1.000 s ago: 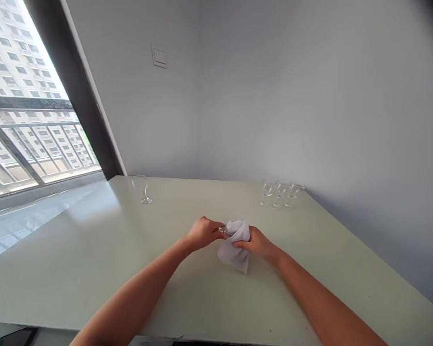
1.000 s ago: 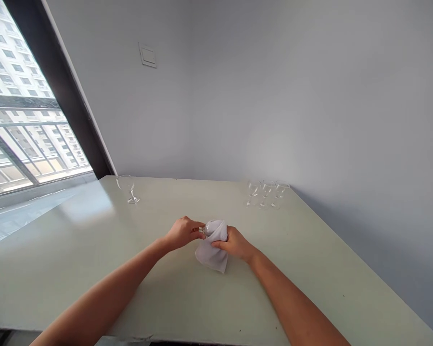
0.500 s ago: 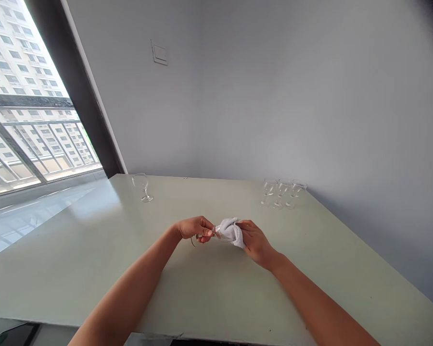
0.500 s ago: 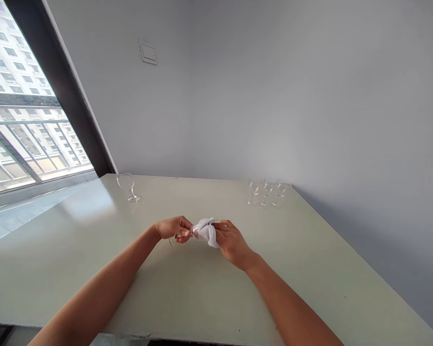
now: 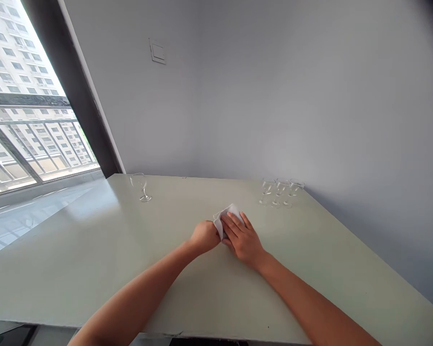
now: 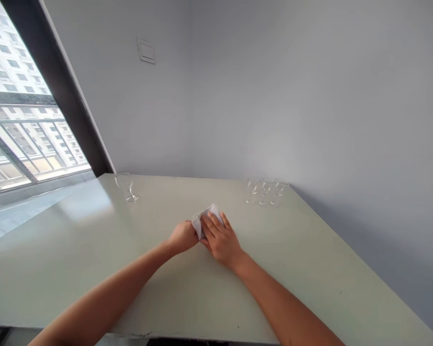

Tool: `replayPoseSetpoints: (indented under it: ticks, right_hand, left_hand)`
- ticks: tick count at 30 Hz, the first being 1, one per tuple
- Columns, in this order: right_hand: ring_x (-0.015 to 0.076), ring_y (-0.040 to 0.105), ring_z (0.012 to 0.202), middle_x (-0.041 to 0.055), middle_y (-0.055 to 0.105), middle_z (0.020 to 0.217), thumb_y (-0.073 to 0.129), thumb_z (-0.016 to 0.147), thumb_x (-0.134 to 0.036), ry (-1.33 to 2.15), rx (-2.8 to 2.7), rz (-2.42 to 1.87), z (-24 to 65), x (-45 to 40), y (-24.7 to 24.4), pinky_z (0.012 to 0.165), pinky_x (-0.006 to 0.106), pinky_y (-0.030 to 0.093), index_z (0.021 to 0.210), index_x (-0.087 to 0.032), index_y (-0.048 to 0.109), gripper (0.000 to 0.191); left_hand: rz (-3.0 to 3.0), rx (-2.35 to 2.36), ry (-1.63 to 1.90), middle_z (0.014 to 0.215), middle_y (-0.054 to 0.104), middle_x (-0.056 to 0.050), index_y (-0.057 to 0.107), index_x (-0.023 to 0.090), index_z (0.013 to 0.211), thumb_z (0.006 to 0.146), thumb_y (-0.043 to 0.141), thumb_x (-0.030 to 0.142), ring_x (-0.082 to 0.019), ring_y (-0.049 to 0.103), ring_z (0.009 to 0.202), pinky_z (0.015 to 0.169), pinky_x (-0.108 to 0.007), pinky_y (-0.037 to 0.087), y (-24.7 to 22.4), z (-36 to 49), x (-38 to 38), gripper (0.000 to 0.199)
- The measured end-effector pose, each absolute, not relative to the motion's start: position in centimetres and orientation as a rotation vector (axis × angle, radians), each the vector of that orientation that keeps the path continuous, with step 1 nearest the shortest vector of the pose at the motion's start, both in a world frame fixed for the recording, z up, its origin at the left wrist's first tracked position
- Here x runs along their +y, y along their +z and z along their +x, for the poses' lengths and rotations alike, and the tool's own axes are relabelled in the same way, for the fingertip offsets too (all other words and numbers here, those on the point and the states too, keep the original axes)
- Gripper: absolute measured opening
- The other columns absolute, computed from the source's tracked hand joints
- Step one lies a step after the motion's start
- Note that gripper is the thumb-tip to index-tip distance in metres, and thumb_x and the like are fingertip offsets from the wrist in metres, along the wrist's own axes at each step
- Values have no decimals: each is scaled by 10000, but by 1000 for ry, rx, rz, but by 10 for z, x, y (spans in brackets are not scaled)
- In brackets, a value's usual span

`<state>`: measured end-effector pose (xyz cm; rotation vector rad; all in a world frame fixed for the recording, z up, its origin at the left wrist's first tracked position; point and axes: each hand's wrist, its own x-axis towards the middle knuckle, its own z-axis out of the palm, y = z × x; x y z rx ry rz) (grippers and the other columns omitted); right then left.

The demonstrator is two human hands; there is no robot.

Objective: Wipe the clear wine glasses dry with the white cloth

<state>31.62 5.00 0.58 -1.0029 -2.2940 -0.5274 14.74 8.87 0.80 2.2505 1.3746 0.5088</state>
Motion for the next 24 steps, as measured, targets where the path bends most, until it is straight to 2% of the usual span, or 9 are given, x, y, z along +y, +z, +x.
replayPoseSetpoints:
  ticks: [3,6,9,11,13,16,19,24]
  right_hand:
    - [225,501,1023,81,619,1044,423,843,-241,-365,-2159,-1078,318,51,5,966,427,292,1055,-185,583,271]
    - [176,550,793,64,631,841,376,860,-282,59,-1918,-1192,329,56,6,752,304,416,863,-177,620,265]
    - [127,474,548,7,543,594,361,855,-401,534,-1587,-1258,335,63,2,516,241,362,646,-167,568,376]
    - [105,395,469,-25,456,494,386,820,-486,739,-1370,-1246,336,67,-3,454,232,296,555,-165,517,436]
    - [104,385,466,-31,446,478,419,779,-543,835,-1189,-1229,335,69,-7,454,233,284,557,-161,530,456]
    - [135,468,545,-3,549,563,445,742,-583,876,-1034,-1236,332,68,-9,502,239,336,675,-161,619,461]
    - [162,528,609,24,620,657,409,751,-604,903,-982,-1222,329,65,-6,537,249,378,780,-178,656,494]
    - [183,570,679,49,653,762,346,777,-620,904,-964,-1150,322,58,2,589,274,428,919,-179,640,549]
  left_hand:
    - [2551,1295,511,563,550,-44,554,154,567,709,452,178,-147,504,545,552,-254,301,10,154,76,176]
    - [2816,1170,547,590,575,-43,590,170,734,776,406,195,-149,517,545,576,-264,307,10,156,72,190]
    - [2837,1188,585,638,606,-47,595,188,893,790,409,210,-163,547,587,601,-269,324,4,158,71,213]
    - [2770,1246,603,689,631,-43,593,206,950,775,418,193,-167,562,620,617,-268,337,-2,160,71,248]
    - [2671,1307,622,740,649,-34,590,223,989,753,428,182,-169,572,655,629,-264,348,-7,163,70,289]
    - [2488,1353,651,754,656,-12,587,236,1015,716,447,177,-163,570,683,624,-246,358,-9,167,68,335]
    - [2268,1357,689,691,640,16,597,236,983,686,453,164,-137,548,634,591,-224,353,-6,171,64,338]
    - [1917,1307,733,573,563,43,598,223,893,650,451,147,-95,461,517,489,-192,304,4,176,55,294]
